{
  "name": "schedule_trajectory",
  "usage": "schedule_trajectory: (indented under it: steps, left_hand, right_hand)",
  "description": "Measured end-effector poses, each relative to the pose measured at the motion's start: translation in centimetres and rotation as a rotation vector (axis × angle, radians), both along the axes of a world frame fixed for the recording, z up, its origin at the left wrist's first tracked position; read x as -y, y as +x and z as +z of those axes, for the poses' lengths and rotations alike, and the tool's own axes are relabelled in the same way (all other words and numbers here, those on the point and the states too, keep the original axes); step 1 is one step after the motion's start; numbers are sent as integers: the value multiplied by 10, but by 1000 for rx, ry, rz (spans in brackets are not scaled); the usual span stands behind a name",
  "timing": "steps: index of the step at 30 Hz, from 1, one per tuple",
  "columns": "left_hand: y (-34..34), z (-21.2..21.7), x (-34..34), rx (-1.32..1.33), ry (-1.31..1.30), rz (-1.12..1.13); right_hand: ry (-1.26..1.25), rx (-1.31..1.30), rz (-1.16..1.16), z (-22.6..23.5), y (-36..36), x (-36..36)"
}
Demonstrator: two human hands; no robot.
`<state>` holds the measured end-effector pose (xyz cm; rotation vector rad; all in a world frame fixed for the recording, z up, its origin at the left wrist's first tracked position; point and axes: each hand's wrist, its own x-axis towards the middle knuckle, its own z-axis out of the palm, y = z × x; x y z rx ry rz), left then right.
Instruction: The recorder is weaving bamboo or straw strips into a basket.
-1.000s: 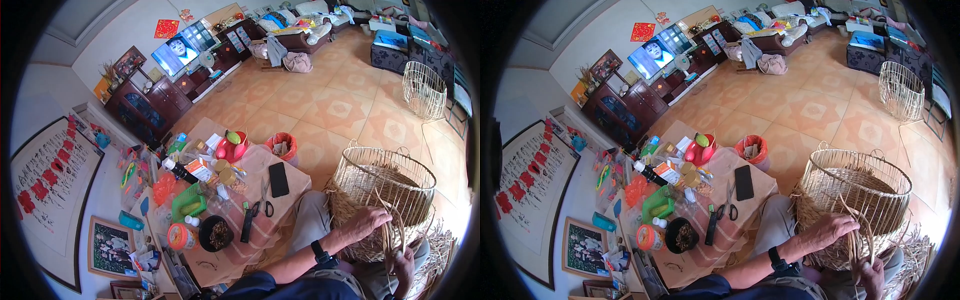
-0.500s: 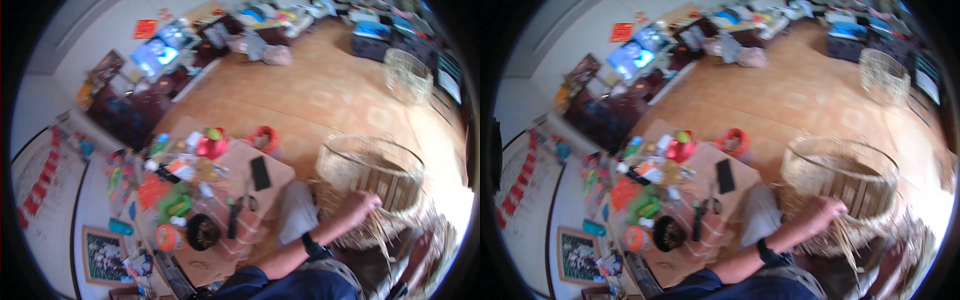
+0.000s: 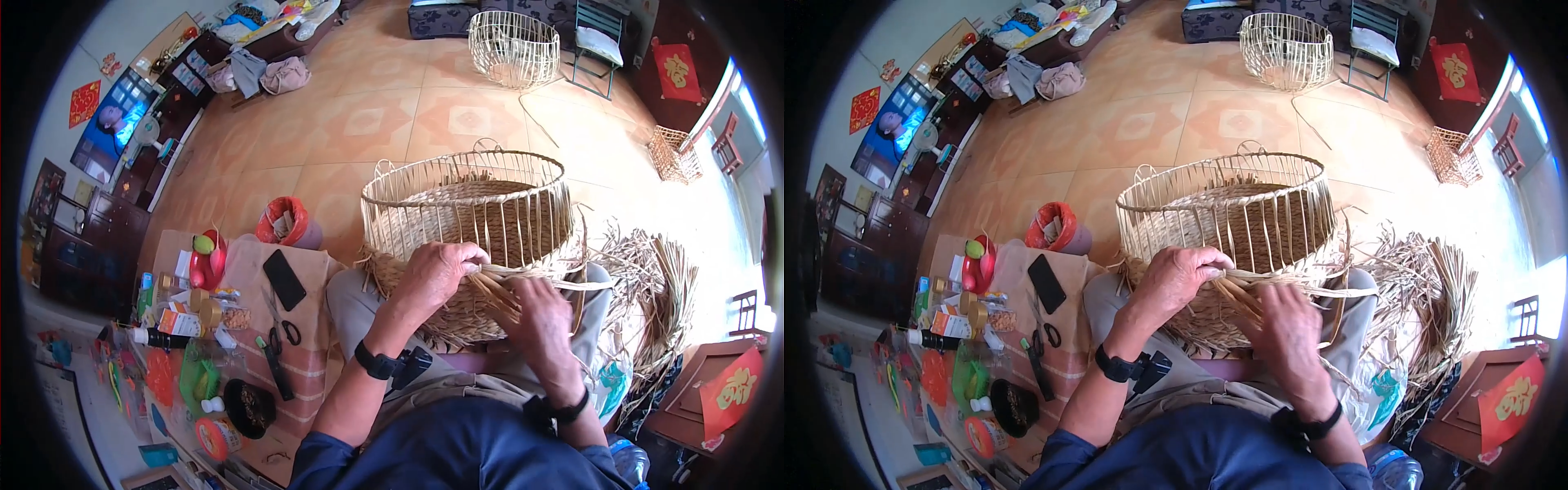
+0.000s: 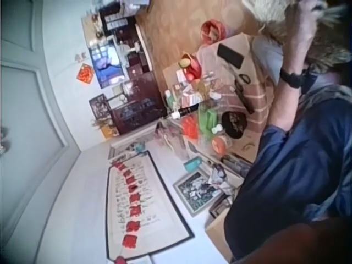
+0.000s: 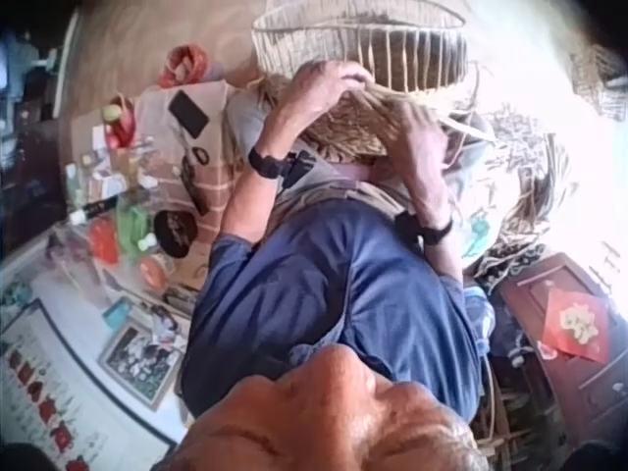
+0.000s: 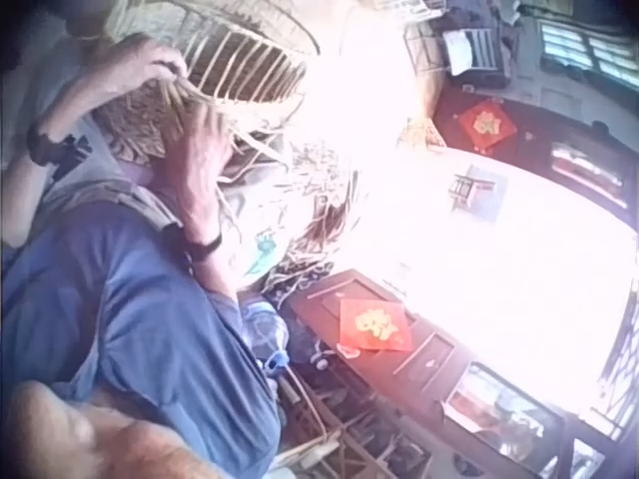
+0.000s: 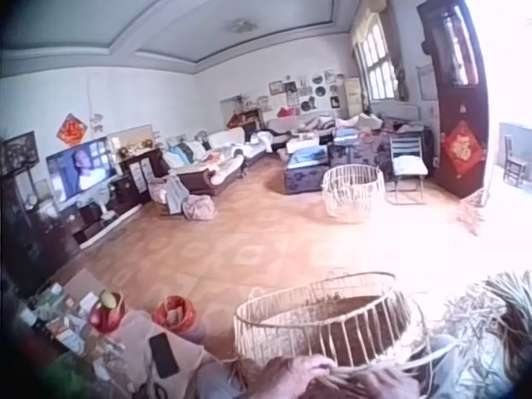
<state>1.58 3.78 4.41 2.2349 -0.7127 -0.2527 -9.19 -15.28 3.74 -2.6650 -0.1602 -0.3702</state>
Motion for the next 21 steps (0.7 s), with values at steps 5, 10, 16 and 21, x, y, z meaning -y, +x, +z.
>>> schedule_trajectory:
  steps: [5,10,16,21]
  left_hand:
    - [-6,-4,7,31,-25,51]
    - [-6,-6,4,104,-35,67]
    - [-4,-14,-2,137,-8,-3]
    - [-18,-6,-2,288,-96,-93]
  right_hand:
    - [120,-96,43,-26,-13,-24]
    - [265,-303,137,-13,-21,-16]
    - [940,-649,38,17,1,12]
    - [1476,-898,182,29,14,43]
